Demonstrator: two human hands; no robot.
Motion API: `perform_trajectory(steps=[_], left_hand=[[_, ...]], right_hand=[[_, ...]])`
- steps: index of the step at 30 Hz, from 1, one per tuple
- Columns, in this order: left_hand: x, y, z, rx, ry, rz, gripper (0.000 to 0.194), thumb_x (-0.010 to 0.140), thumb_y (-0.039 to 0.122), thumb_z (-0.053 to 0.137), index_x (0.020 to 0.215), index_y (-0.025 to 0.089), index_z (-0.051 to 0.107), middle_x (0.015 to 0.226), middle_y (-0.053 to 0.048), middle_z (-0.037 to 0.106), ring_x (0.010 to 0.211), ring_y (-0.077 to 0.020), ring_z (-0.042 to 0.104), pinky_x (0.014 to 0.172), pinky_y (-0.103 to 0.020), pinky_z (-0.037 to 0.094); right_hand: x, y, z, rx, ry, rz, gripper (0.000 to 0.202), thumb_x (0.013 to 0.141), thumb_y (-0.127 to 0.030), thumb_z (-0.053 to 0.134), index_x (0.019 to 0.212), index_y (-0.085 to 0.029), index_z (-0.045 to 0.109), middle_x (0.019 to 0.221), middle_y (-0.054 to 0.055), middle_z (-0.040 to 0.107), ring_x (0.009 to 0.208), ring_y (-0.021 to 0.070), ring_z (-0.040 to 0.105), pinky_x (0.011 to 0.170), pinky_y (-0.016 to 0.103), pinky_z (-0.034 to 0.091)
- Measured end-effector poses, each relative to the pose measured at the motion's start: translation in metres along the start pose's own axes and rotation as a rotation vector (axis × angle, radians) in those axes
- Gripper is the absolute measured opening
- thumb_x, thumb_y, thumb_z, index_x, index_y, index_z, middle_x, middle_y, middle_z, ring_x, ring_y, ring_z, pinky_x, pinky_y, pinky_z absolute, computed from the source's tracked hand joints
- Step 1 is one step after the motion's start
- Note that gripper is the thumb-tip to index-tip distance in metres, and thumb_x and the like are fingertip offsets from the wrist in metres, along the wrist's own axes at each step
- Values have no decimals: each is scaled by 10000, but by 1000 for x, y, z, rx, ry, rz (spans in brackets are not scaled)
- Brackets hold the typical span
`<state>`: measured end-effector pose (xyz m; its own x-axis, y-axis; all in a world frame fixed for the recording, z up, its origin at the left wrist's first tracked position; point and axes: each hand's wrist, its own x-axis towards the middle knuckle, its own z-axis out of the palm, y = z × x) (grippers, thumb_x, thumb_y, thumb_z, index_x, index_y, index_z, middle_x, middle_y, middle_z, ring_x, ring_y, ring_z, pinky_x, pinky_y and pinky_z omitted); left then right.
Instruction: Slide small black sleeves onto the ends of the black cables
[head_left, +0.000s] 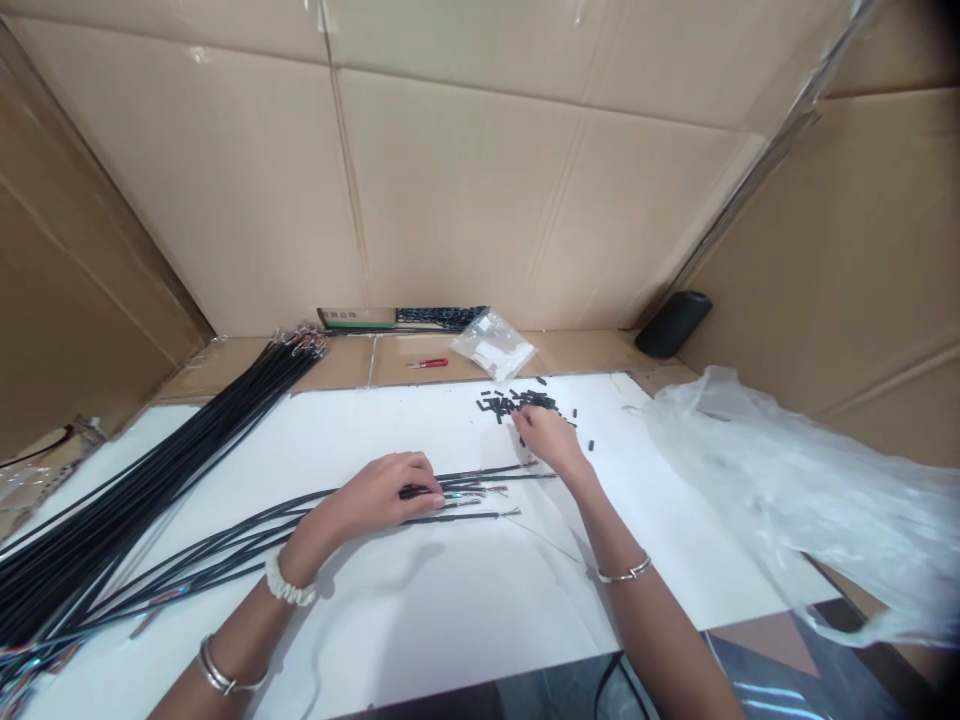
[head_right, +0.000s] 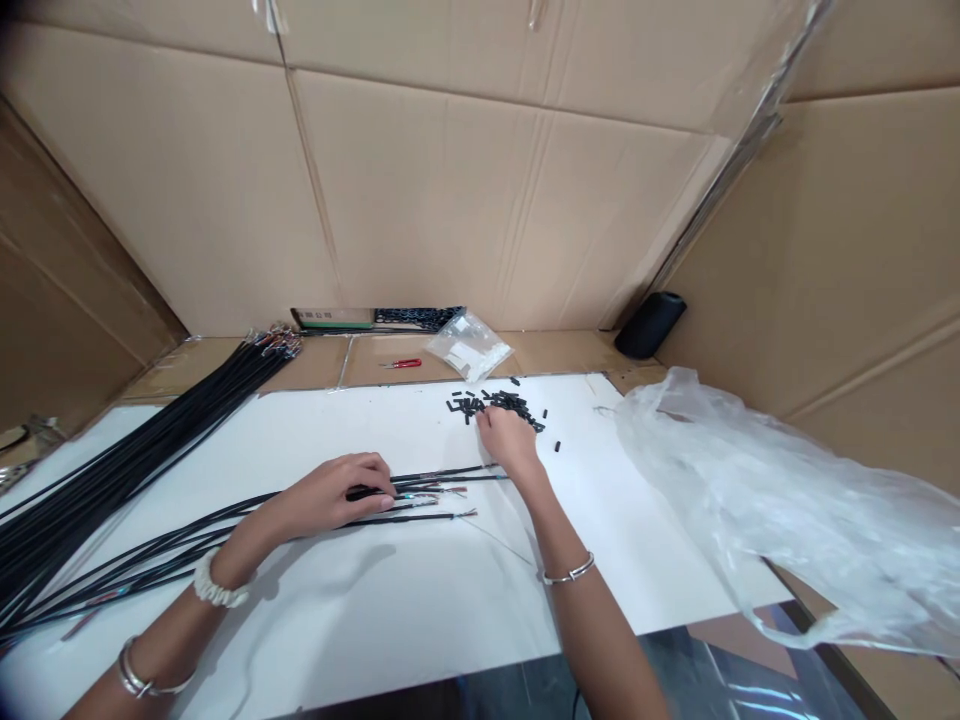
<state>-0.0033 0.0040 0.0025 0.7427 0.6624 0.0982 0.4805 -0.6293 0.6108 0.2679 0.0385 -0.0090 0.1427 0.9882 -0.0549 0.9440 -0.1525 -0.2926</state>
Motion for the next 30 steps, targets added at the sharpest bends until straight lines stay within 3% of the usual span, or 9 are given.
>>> perform_trajectory(steps=[3,7,14,17,21,25,30], left_hand=[[0,-6,-1,126,135,-2,292,915,382,450,879,218,689,887,-35,625,819,-155,574,771,-245,423],[-1,-24,-8,335,321,-102,302,932,339,399,887,193,660,893,-47,627,846,-179,571,763,-274,426],[-18,-65,-34,681,544,-575,270,892,289,423,979,163,644,1013,-99,628,978,-275,546,848,-362,414],[-33,-84,-44,782,575,-840,352,868,309,438,1129,136,599,1085,-156,593,1012,-342,521,826,-418,420],[-46,-106,-47,700,498,-1029,463,855,361,435,1227,103,532,1150,-201,551,1078,-377,485,861,-453,409],[-45,-115,-42,605,425,-1054,499,843,413,436,1242,124,520,1196,-198,517,1123,-374,462,916,-459,384],[-41,-109,-41,583,441,-1042,506,833,426,449,1243,140,523,1216,-191,508,1139,-376,441,932,-464,371]], right_hand=[[3,9,1,-65,-18,53,327,909,-304,353,894,-159,646,913,153,671,842,267,627,669,320,402],[5,12,3,-84,1,65,250,879,-246,393,951,-184,624,909,125,671,834,253,622,653,304,393],[14,34,-3,-80,38,101,283,821,-120,413,946,-244,635,1015,53,653,878,214,597,612,261,363],[17,41,-2,-60,37,36,327,788,-83,434,942,-263,660,1053,40,635,917,197,581,608,245,346],[18,40,2,-45,19,-45,244,760,-110,518,886,-245,677,999,47,618,870,174,576,597,229,331],[19,36,8,-39,21,-62,167,769,-119,530,797,-200,672,970,63,605,836,162,568,593,226,329],[22,35,9,-27,47,-92,166,783,-83,497,763,-146,649,968,97,607,877,171,561,660,227,360]])
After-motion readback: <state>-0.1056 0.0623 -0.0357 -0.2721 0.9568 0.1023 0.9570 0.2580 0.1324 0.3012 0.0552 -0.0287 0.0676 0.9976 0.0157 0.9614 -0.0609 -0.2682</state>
